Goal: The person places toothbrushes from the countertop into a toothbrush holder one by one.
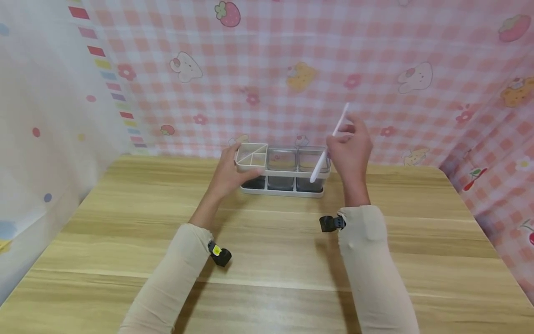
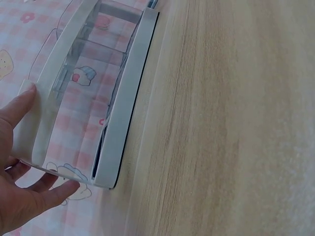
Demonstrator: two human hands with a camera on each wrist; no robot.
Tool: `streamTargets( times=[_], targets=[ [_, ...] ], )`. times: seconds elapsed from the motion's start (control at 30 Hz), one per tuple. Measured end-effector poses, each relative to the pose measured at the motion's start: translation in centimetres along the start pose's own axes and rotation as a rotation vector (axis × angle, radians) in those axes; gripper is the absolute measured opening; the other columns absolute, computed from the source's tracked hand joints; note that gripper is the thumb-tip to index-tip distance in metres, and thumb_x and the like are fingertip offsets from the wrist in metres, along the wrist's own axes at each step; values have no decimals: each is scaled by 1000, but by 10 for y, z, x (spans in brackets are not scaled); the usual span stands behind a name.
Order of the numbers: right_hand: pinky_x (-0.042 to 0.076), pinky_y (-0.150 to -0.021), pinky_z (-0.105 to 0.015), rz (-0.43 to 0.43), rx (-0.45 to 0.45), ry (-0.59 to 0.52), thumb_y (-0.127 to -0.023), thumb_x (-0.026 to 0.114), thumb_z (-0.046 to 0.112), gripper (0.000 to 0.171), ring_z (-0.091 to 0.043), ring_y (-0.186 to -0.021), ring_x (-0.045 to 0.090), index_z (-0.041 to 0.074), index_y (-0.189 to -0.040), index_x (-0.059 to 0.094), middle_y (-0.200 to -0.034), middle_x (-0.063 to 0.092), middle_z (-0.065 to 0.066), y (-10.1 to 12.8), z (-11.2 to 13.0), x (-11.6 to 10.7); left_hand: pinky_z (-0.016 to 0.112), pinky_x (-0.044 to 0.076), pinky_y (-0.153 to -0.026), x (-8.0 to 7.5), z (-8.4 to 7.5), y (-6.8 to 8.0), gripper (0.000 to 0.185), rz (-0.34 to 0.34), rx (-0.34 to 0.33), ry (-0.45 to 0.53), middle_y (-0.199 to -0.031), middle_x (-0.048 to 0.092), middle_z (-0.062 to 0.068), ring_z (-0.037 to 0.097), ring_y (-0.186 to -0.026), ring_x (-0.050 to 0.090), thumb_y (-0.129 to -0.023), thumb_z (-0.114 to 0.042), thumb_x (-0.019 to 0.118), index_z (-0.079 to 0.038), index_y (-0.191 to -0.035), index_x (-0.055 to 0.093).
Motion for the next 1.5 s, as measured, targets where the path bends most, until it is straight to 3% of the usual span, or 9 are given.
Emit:
streamTargets(
  times=[0.3,0.6,1.0,1.33,1.5],
  targets=[
    [54,-54,-20,-39,-42,-98,-88,72,1,59,-7,-75,60,16,-143,55,-108,56,1,-3,14,7,49,40,-106,0,-1,1,97,1,-6,16,-153,35,15,30,-127,45,-82,-38,85,-6,-156,32],
    [56,-57,-21,-47,-81,-84,-89,71,1,58,-8,-78,58,16,-143,54,-109,57,-2,-3,20,19,48,40,-106,0,-2,-3,97,2,-1,10,-154,35,15,29,-126,45,-82,-38,85,-6,-156,32],
    [57,-58,-24,-8,-162,-155,-90,64,-3,54,-12,-76,60,11,-141,52,-106,56,-2,-3,33,39,49,41,-104,0,-1,-1,96,3,1,23,-151,36,16,31,-122,47,-81,-34,87,-6,-156,33],
    [56,-59,-24,1,-175,-146,-92,63,-2,52,-11,-80,59,14,-140,49,-106,53,0,-1,40,48,49,41,-103,-2,-1,-1,96,-5,9,32,-150,37,17,31,-123,47,-81,-34,87,-6,-156,33],
    [56,-61,-25,18,-194,-180,-91,63,-4,53,-14,-80,59,10,-139,47,-106,53,-4,0,42,52,50,43,-101,0,-3,0,95,4,16,42,-149,38,18,31,-120,47,-81,-34,87,-6,-156,34]
  ],
)
Point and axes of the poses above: each hand's wrist, its own y-axis away from the middle knuckle, its own x-axis out of the palm, z = x × y, the point moved 8 cm from there along -y, towards the middle knuckle
